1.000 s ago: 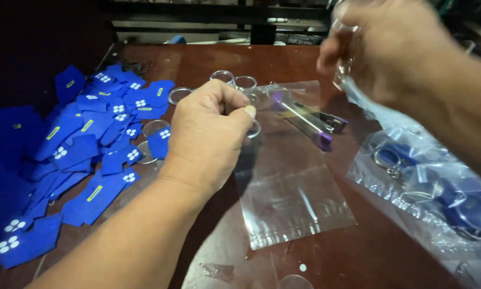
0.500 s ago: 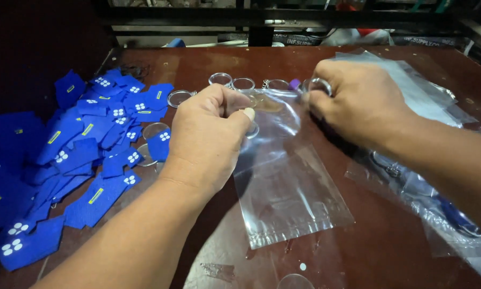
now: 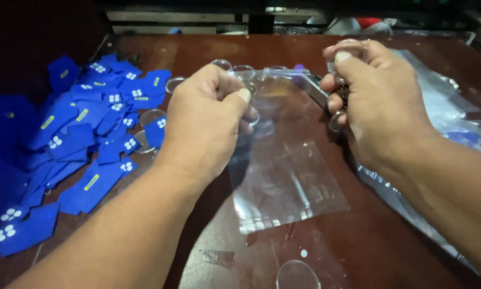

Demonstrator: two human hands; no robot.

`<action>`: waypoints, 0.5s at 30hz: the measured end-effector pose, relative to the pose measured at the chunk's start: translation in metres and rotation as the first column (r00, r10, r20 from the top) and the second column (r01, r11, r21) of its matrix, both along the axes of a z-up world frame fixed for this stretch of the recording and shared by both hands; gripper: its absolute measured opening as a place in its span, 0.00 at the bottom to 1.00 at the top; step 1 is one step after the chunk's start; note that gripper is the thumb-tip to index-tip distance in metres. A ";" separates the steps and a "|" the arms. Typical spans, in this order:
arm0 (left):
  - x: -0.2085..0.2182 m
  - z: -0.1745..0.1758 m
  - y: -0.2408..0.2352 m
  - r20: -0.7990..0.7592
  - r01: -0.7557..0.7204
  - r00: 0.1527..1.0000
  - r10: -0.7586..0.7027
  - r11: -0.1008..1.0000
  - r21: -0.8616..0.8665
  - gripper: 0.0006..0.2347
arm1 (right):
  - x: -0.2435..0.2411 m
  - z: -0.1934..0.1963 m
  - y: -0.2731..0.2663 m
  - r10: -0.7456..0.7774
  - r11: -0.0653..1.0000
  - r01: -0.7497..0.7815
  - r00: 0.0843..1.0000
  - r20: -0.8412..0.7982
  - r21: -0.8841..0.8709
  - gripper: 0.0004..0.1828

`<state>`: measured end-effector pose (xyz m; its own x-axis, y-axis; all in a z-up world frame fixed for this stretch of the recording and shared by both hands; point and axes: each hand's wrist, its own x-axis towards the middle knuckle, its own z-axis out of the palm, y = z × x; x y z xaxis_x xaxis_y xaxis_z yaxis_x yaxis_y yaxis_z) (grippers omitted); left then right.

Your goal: The person places blue fabric tags and clear plastic discs into small plastic bags, then closes the bags with a stapler.

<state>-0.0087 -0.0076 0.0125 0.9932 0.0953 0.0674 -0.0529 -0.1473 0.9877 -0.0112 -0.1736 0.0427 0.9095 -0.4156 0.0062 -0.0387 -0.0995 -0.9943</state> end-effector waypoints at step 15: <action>0.001 -0.003 0.001 0.046 0.037 0.998 -0.043 0.992 0.122 0.02 | -0.007 -0.027 -0.005 0.090 0.989 -0.068 0.982 0.167 -0.130 0.08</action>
